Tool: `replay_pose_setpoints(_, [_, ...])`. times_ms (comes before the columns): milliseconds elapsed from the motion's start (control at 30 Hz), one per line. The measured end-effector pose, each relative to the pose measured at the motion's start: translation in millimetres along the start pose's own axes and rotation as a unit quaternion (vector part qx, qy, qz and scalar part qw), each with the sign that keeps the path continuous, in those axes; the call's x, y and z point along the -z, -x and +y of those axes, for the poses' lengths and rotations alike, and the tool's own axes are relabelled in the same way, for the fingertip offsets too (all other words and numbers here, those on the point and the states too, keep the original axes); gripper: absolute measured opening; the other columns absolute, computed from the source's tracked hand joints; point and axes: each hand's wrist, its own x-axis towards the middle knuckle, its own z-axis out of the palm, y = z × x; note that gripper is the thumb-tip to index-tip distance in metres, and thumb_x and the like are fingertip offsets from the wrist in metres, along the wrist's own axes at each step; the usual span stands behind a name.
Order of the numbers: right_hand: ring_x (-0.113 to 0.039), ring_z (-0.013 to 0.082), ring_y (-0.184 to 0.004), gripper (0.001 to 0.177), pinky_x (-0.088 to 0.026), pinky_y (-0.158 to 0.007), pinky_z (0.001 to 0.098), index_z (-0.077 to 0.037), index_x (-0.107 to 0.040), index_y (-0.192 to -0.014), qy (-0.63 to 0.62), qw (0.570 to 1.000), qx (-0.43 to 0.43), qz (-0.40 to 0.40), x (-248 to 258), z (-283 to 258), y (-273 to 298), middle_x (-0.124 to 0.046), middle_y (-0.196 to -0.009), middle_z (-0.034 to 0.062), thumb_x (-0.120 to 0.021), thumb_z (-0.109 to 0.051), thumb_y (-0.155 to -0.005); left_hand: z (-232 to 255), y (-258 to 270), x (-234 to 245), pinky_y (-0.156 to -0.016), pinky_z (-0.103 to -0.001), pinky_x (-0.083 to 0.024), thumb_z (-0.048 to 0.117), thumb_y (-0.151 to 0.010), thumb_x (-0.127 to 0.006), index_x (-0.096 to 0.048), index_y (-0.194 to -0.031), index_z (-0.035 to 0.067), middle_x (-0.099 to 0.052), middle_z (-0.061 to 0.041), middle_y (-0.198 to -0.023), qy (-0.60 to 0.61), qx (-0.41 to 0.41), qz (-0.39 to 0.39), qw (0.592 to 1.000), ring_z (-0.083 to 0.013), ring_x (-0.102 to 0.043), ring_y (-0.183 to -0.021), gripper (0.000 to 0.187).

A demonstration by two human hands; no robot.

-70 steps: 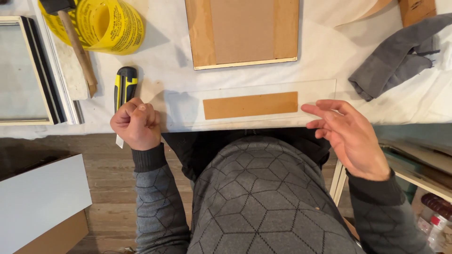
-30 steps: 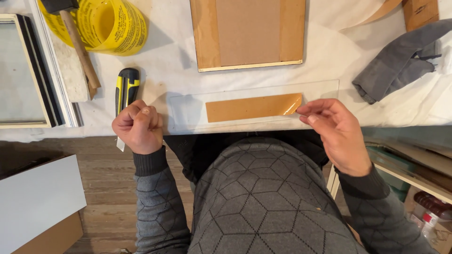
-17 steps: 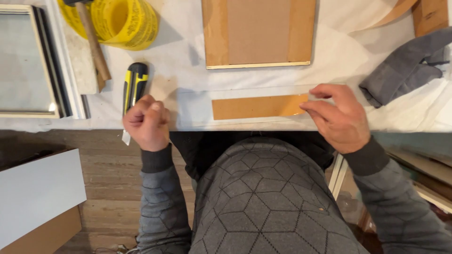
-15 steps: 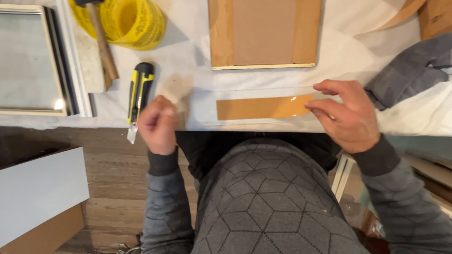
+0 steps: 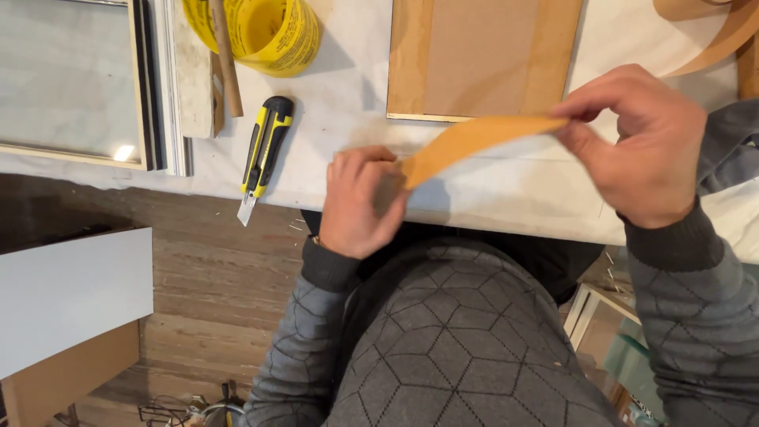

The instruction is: Applying adhesive tape to the back of a picture frame and cleaning the glass.

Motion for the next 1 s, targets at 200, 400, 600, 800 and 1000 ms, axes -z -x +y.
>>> replay_pose_setpoints(200, [-0.062, 0.0060, -0.089, 0.010, -0.050, -0.083, 0.0206, 0.002, -0.067, -0.109, -0.216, 0.960, -0.164, 0.063, -15.5, 67.9, 24.8, -0.070, -0.099, 0.0016, -0.074, -0.005, -0.106, -34.5, -34.6, 3.4, -0.085, -0.032, -0.048, 0.002, -0.088, -0.074, -0.064, -0.089, 0.003, -0.062, -0.006, -0.100, 0.189, 0.071, 0.080, 0.976, -0.0214, -0.057, -0.095, 0.011])
replay_pose_setpoints(400, [-0.056, 0.0049, -0.080, 0.017, -0.045, -0.073, 0.0206, 0.004, -0.068, -0.103, -0.163, 0.960, -0.204, 0.103, -40.1, 95.0, 31.9, -0.066, -0.090, 0.0002, -0.075, -0.011, -0.106, -60.1, -83.4, -8.7, -0.067, -0.026, -0.048, 0.009, -0.088, -0.079, -0.066, -0.085, 0.000, -0.059, -0.006, -0.091, 0.184, 0.147, 0.065, 0.970, -0.0138, -0.055, -0.072, 0.016])
replay_pose_setpoints(600, [-0.056, 0.0042, -0.078, 0.019, -0.045, -0.070, 0.0207, 0.005, -0.068, -0.100, -0.103, 0.965, -0.209, 0.116, -43.0, 96.6, 26.4, -0.066, -0.088, -0.0008, -0.076, -0.012, -0.104, -71.7, -89.3, -14.8, -0.074, -0.031, -0.055, 0.014, -0.087, -0.085, -0.066, -0.086, 0.001, -0.062, -0.008, -0.093, 0.068, 0.074, 0.047, 0.994, -0.0174, -0.064, -0.080, 0.023])
replay_pose_setpoints(800, [-0.056, 0.0040, -0.076, 0.020, -0.045, -0.069, 0.0205, 0.005, -0.068, -0.100, -0.101, 0.963, -0.224, 0.107, -40.4, 102.5, 28.1, -0.066, -0.087, -0.0011, -0.076, -0.013, -0.104, -72.9, -88.9, -8.9, -0.075, -0.033, -0.057, 0.011, -0.087, -0.084, -0.059, -0.100, 0.001, -0.063, -0.008, -0.095, 0.101, 0.108, 0.049, 0.988, -0.0197, -0.065, -0.084, 0.031])
replay_pose_setpoints(1000, [-0.055, 0.0038, -0.075, 0.017, -0.043, -0.066, 0.0202, 0.004, -0.067, -0.100, -0.127, 0.957, -0.235, 0.116, -40.4, 105.4, 25.6, -0.065, -0.087, -0.0012, -0.076, -0.010, -0.104, -69.3, -89.0, -12.4, -0.080, -0.034, -0.056, 0.009, -0.082, -0.086, -0.058, -0.099, 0.001, -0.061, -0.009, -0.097, 0.062, 0.097, 0.048, 0.992, -0.0213, -0.064, -0.088, 0.033])
